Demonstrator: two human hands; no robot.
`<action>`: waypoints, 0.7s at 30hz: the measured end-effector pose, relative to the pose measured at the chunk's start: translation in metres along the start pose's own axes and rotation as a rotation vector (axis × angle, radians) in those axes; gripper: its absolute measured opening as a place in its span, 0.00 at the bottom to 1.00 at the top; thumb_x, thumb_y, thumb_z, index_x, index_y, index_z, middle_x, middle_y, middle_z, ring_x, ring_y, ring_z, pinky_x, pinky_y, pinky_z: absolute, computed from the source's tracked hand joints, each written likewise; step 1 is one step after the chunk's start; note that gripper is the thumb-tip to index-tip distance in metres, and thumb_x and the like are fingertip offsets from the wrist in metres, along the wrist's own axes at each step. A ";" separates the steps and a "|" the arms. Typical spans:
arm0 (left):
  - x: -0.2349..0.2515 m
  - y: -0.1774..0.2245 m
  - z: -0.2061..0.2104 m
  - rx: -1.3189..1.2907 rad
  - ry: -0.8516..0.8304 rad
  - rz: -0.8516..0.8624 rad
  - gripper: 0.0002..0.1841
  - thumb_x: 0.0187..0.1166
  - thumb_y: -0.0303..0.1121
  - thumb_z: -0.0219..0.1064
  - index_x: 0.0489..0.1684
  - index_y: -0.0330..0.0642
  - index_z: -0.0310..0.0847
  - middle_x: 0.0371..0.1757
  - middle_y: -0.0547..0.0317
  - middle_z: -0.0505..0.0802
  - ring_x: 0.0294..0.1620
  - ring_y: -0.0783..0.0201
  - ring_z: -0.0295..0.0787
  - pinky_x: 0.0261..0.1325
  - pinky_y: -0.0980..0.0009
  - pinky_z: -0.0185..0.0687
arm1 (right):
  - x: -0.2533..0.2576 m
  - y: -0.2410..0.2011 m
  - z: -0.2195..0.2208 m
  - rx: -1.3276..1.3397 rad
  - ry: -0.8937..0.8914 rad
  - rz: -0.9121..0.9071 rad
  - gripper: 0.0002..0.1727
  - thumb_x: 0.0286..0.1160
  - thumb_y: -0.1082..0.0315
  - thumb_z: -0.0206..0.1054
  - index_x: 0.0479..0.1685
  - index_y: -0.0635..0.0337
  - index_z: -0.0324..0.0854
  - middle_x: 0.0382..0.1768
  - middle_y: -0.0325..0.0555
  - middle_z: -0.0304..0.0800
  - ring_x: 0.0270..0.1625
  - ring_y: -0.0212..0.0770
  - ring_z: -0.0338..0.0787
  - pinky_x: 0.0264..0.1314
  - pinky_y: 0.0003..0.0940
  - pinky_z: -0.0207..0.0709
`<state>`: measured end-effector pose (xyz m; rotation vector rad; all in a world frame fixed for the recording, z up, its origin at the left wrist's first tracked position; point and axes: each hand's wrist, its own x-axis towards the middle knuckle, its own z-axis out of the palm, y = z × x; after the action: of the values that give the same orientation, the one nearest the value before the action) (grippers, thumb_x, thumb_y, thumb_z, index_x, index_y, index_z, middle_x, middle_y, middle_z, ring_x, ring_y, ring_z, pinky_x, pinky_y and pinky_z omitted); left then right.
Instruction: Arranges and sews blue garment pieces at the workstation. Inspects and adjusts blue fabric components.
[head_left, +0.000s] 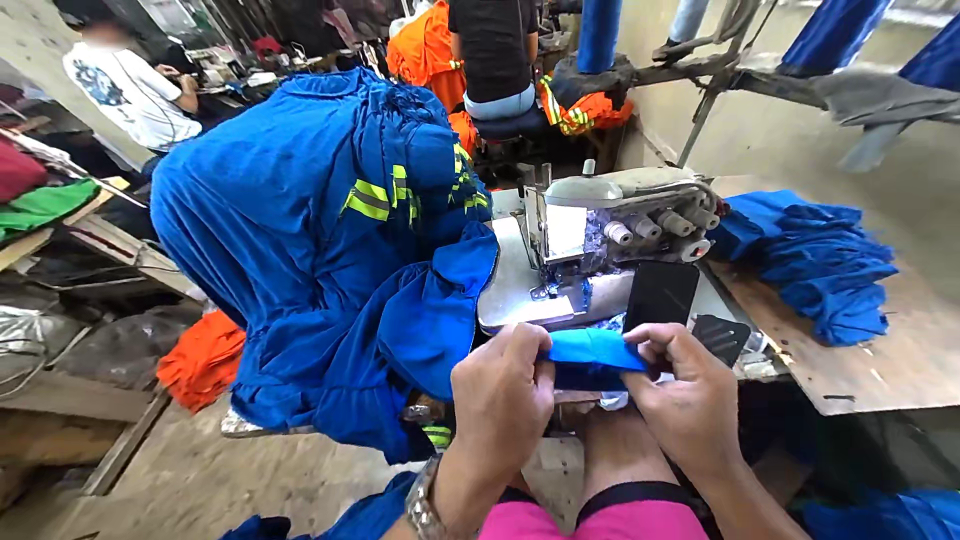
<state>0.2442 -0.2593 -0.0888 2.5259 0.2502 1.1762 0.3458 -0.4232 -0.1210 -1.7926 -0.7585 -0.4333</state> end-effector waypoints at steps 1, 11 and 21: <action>-0.002 -0.002 -0.001 -0.019 -0.046 0.012 0.05 0.65 0.28 0.70 0.35 0.48 0.87 0.33 0.67 0.87 0.30 0.72 0.84 0.28 0.74 0.82 | -0.002 0.002 -0.003 -0.047 -0.060 -0.042 0.15 0.56 0.67 0.74 0.46 0.51 0.89 0.38 0.30 0.85 0.34 0.21 0.83 0.34 0.17 0.82; -0.045 -0.036 -0.011 -0.445 -0.443 -0.222 0.06 0.77 0.35 0.73 0.42 0.46 0.94 0.38 0.69 0.95 0.37 0.78 0.91 0.44 0.80 0.89 | -0.036 0.023 -0.006 -0.047 -0.430 -0.178 0.20 0.87 0.47 0.60 0.44 0.45 0.94 0.34 0.29 0.93 0.39 0.22 0.91 0.43 0.21 0.85; -0.118 -0.068 -0.009 -0.389 -0.324 -0.370 0.07 0.79 0.36 0.71 0.38 0.46 0.94 0.43 0.66 0.94 0.46 0.76 0.90 0.52 0.79 0.89 | -0.087 0.037 0.036 0.125 -0.612 0.033 0.14 0.78 0.50 0.70 0.39 0.49 0.95 0.34 0.34 0.92 0.40 0.24 0.89 0.45 0.20 0.84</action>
<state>0.1602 -0.2296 -0.1928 2.1615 0.3490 0.5964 0.3048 -0.4220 -0.2137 -1.8256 -1.1430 0.2008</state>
